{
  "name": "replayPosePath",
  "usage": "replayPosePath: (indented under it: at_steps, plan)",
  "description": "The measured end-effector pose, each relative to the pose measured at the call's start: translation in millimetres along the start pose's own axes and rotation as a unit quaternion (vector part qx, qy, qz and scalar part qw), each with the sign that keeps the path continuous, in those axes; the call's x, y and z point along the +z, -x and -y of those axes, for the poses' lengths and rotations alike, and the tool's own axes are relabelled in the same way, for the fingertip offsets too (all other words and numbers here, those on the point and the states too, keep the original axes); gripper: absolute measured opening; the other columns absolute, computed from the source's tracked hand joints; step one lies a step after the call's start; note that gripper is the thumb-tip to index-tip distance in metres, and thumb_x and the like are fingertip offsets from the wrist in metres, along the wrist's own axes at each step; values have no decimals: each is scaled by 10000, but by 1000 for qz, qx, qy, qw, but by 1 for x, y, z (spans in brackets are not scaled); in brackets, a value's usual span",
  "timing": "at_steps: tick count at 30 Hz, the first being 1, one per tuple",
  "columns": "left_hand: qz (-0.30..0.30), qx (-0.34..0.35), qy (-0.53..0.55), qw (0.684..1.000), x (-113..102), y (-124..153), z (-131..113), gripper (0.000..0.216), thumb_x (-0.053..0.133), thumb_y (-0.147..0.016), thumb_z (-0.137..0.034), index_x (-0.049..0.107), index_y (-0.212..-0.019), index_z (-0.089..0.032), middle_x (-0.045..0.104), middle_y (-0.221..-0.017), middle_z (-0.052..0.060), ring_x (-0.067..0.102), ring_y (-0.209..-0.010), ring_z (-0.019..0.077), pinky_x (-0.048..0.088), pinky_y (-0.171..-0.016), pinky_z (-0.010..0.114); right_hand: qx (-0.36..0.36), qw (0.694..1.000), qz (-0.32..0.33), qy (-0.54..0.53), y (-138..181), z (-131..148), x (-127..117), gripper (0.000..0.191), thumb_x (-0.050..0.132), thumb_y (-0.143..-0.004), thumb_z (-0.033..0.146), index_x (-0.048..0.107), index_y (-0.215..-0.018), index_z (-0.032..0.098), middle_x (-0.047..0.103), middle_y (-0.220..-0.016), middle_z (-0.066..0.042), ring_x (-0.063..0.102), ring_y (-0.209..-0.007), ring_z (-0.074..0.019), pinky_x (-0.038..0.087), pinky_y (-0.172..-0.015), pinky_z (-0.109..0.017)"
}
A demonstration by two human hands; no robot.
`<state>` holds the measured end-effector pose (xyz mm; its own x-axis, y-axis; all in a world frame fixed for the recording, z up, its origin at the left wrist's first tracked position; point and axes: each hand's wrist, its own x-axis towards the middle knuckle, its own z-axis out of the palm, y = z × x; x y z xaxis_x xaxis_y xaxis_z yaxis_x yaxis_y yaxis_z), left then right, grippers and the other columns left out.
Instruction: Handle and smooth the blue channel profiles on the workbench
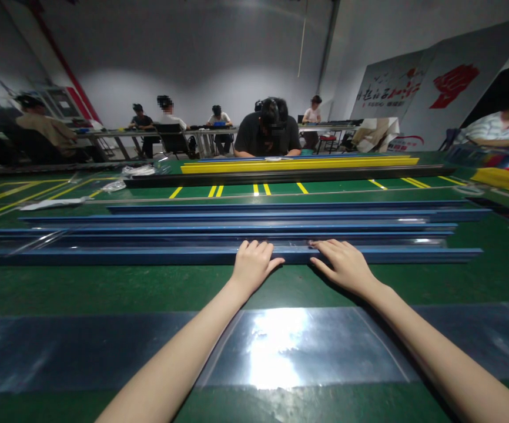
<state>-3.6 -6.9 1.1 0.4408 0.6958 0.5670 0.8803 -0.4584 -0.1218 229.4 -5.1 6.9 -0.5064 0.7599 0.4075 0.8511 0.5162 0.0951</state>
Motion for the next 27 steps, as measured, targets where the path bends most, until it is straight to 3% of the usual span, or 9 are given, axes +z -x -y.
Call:
replayPosePath:
  at_steps: [19,27]
  plan:
    - [6,-7,1,1000,1,0,-1,340,491,-798,-499,557,-726,-173,630,-698,35,541,-703,191,290,-638,311,3,1000,4,3,0,0,0,386,349,-871,400,549,-1110,173,618,-1098,-79,539,-980,-204,371,-762,-317]
    - [-2,-14,-6,1000,1,0,-1,361,482,-793,-520,540,-805,-163,615,-692,38,546,-681,188,302,-651,308,-2,1000,2,-2,0,-1,1,378,356,-867,395,554,-1103,175,621,-1089,-84,541,-974,-208,374,-765,-325]
